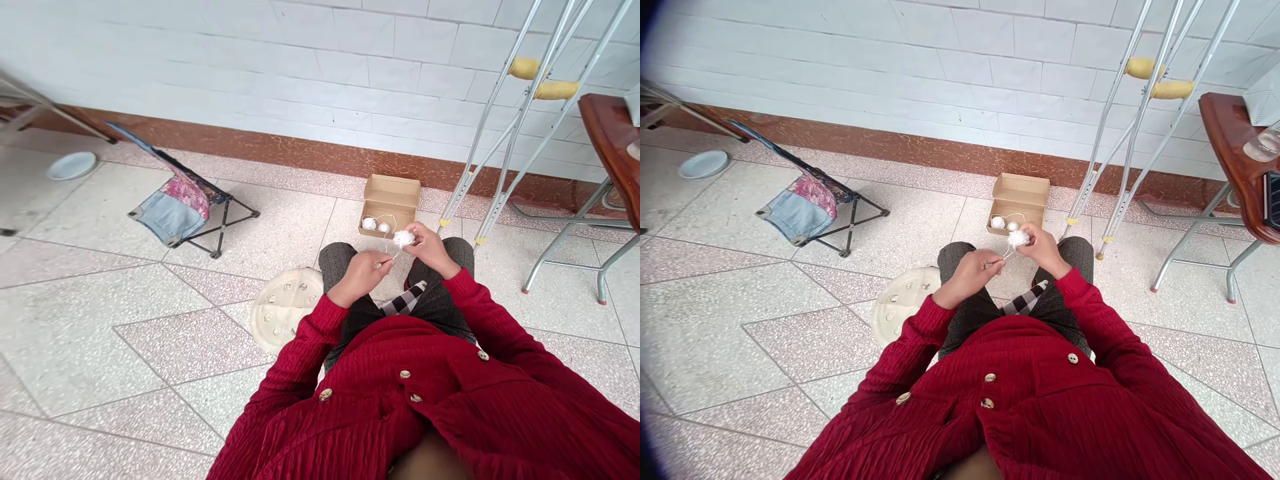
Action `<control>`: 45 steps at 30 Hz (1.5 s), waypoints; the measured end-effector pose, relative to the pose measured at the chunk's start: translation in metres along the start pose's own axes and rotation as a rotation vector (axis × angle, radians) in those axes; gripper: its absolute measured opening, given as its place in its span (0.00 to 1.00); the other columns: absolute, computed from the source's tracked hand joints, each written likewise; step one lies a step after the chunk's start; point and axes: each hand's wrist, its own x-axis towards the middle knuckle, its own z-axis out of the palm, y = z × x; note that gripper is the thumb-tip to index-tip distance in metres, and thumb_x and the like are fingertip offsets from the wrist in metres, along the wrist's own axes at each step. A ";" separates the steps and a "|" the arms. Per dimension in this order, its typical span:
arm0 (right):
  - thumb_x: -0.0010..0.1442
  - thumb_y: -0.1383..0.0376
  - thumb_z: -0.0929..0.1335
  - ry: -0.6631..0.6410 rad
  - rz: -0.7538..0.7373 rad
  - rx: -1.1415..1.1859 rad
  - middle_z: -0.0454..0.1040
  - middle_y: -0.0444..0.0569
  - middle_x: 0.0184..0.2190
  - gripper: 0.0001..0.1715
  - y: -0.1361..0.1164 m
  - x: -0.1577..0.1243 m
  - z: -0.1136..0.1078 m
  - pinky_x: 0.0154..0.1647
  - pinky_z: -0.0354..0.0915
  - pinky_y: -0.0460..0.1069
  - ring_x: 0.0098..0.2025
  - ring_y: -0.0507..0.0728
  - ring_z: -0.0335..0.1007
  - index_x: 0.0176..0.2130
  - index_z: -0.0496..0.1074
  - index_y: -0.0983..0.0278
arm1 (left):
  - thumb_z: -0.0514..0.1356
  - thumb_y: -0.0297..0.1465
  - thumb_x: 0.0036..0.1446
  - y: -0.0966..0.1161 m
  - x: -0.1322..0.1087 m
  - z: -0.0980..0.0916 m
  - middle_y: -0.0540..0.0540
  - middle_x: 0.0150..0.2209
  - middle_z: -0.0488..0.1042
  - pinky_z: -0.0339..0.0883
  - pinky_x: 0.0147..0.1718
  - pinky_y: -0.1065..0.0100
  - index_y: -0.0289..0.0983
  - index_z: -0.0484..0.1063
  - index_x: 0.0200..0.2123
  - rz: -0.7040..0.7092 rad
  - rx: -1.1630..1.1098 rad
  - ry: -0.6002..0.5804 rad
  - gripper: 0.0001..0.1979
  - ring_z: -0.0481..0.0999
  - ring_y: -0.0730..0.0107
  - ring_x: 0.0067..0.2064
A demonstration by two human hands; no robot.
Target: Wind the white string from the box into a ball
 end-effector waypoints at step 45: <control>0.44 0.60 0.77 0.227 0.058 0.406 0.76 0.40 0.31 0.26 -0.032 0.005 -0.017 0.24 0.62 0.45 0.27 0.52 0.70 0.40 0.64 0.58 | 0.56 0.37 0.66 -0.014 -0.001 0.020 0.52 0.23 0.72 0.59 0.33 0.70 0.35 0.73 0.23 -0.103 -0.278 -0.013 0.20 0.68 0.73 0.28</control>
